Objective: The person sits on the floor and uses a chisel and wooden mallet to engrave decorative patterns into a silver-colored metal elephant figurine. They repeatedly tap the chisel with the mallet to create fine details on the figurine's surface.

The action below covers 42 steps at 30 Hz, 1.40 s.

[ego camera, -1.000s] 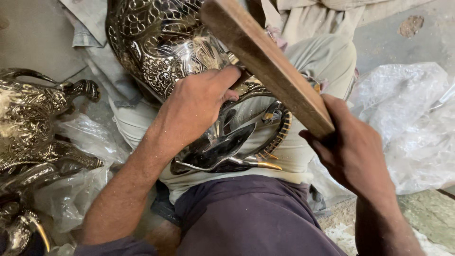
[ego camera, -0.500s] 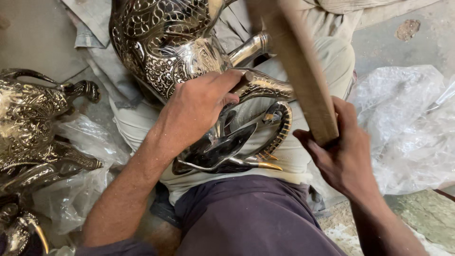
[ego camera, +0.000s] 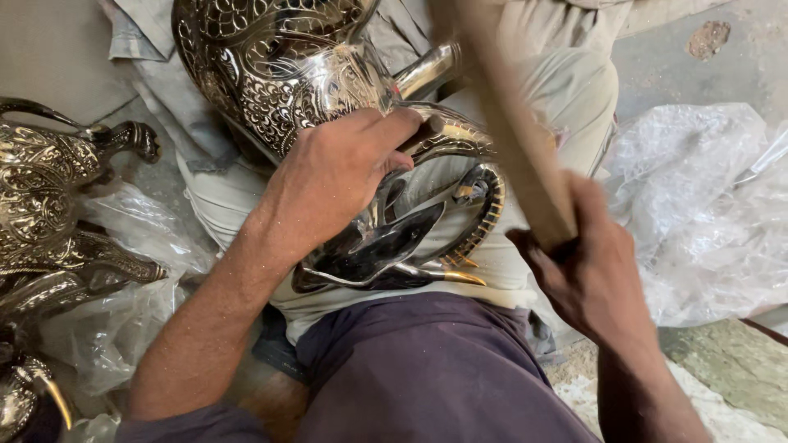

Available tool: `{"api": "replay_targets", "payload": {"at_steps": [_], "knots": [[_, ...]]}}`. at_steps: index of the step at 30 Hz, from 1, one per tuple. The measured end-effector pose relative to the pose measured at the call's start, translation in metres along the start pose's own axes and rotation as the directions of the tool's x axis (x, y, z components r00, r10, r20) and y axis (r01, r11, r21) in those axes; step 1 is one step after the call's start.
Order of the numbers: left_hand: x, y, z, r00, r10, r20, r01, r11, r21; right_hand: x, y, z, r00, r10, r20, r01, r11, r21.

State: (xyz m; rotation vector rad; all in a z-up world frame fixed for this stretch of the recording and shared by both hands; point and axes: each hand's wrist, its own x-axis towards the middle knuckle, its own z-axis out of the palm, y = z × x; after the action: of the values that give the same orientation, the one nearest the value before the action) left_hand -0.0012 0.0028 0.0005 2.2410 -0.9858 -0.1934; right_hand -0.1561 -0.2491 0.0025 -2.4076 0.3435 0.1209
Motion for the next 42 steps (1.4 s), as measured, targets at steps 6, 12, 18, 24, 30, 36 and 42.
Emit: {"api": "replay_targets", "payload": {"at_steps": [6, 12, 18, 24, 30, 36, 42], "knots": [[-0.009, -0.004, -0.007, 0.975, 0.097, -0.199, -0.105, 0.994, -0.030, 0.001, 0.001, 0.004, 0.988, -0.106, -0.112, 0.122, 0.982, 0.146], [-0.025, -0.004, -0.003, 0.929, 0.054, -0.365, -0.046, 0.998, 0.032, 0.014, 0.000, 0.016, 0.997, -0.031, -0.077, 0.041, 0.991, 0.126], [-0.029, -0.012, 0.006, 0.937, 0.108, -0.332, -0.078, 0.992, 0.100, 0.023, -0.019, 0.007, 0.977, -0.116, -0.177, 0.163, 0.946, 0.280], [-0.030, -0.013, 0.010, 0.946, 0.116, -0.301, -0.089, 0.991, 0.101, 0.033, -0.043, 0.001, 0.936, -0.241, -0.259, 0.269, 0.960, 0.082], [-0.037, -0.014, 0.012, 0.933, 0.090, -0.348, -0.048, 0.991, 0.127, 0.043, -0.059, -0.008, 0.912, -0.344, -0.225, 0.381, 0.912, 0.154], [-0.034, -0.021, 0.015, 0.950, 0.040, -0.311, 0.000, 0.992, 0.129, 0.056, -0.059, -0.010, 0.905, -0.373, -0.206, 0.399, 0.911, 0.102], [-0.036, -0.016, 0.013, 0.930, 0.026, -0.368, -0.009, 0.999, 0.047, 0.065, -0.060, -0.012, 0.860, -0.458, -0.225, 0.482, 0.874, 0.061]]}}
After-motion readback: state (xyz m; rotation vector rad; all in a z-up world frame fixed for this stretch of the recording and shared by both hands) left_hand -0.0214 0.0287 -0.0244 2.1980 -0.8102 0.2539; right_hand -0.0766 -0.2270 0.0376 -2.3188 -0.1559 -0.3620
